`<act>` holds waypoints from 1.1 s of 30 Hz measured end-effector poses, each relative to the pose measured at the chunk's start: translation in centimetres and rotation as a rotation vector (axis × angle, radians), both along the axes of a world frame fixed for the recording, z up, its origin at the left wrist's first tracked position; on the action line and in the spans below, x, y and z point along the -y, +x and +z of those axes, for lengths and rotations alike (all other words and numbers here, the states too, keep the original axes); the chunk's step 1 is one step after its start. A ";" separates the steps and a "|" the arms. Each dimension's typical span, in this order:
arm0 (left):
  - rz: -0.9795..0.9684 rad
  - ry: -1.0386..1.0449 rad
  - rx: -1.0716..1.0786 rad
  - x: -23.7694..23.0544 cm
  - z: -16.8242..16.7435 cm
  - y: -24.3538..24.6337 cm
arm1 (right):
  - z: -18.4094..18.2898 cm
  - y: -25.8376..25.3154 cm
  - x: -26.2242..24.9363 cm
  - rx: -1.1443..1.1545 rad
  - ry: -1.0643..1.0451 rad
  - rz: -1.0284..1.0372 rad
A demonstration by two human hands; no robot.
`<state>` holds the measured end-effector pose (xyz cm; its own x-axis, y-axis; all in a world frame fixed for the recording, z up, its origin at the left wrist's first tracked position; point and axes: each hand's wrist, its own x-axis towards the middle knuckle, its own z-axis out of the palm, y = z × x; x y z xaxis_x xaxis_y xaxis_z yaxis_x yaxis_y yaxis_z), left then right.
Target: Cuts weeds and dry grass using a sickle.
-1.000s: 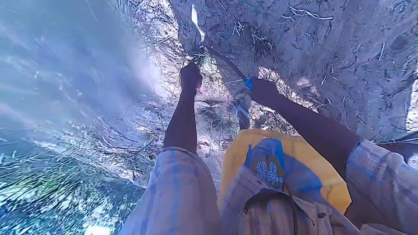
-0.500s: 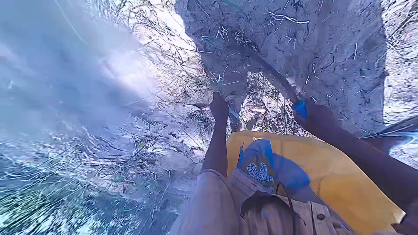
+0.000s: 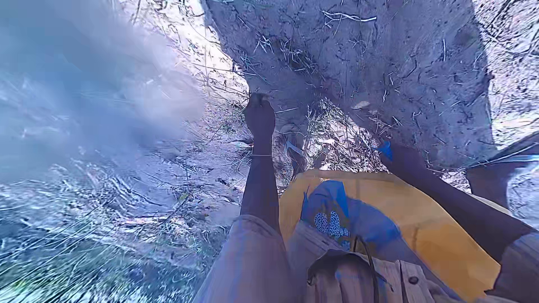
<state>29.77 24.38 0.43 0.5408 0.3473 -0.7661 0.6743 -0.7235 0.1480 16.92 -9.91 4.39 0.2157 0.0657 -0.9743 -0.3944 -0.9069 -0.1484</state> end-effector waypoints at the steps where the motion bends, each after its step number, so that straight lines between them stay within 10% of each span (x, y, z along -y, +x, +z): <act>1: 0.160 -0.014 0.079 -0.9 -1.4 1.8 | 0.6 -0.7 0.6 0.069 -0.003 -0.042; 4: 0.551 -0.076 0.086 -0.2 -4.7 7.0 | 0.9 -0.9 0.8 0.323 0.032 -0.175; 11: 0.641 0.075 0.206 1.7 -6.5 8.7 | 0.1 4.2 -3.9 0.678 0.260 -0.265; 19: 0.052 0.278 0.134 -5.9 -3.4 3.8 | -1.9 14.8 -15.4 0.411 0.549 -0.057; 23: -0.149 0.218 -0.049 -5.2 -2.0 -0.2 | -6.8 7.8 -11.3 0.071 0.309 0.065; 27: -0.600 0.069 -0.436 -2.1 0.4 -5.0 | -4.2 -0.7 -2.3 -0.122 0.128 0.148; 33: -0.575 0.161 0.267 -4.3 -1.2 -0.2 | -1.2 4.1 -3.8 0.257 0.227 0.016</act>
<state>29.60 28.70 -0.79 0.8391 0.0449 -0.5422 0.1279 -0.9849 0.1164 20.98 -6.16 3.15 0.4493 0.2798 -0.8484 -0.3041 -0.8451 -0.4397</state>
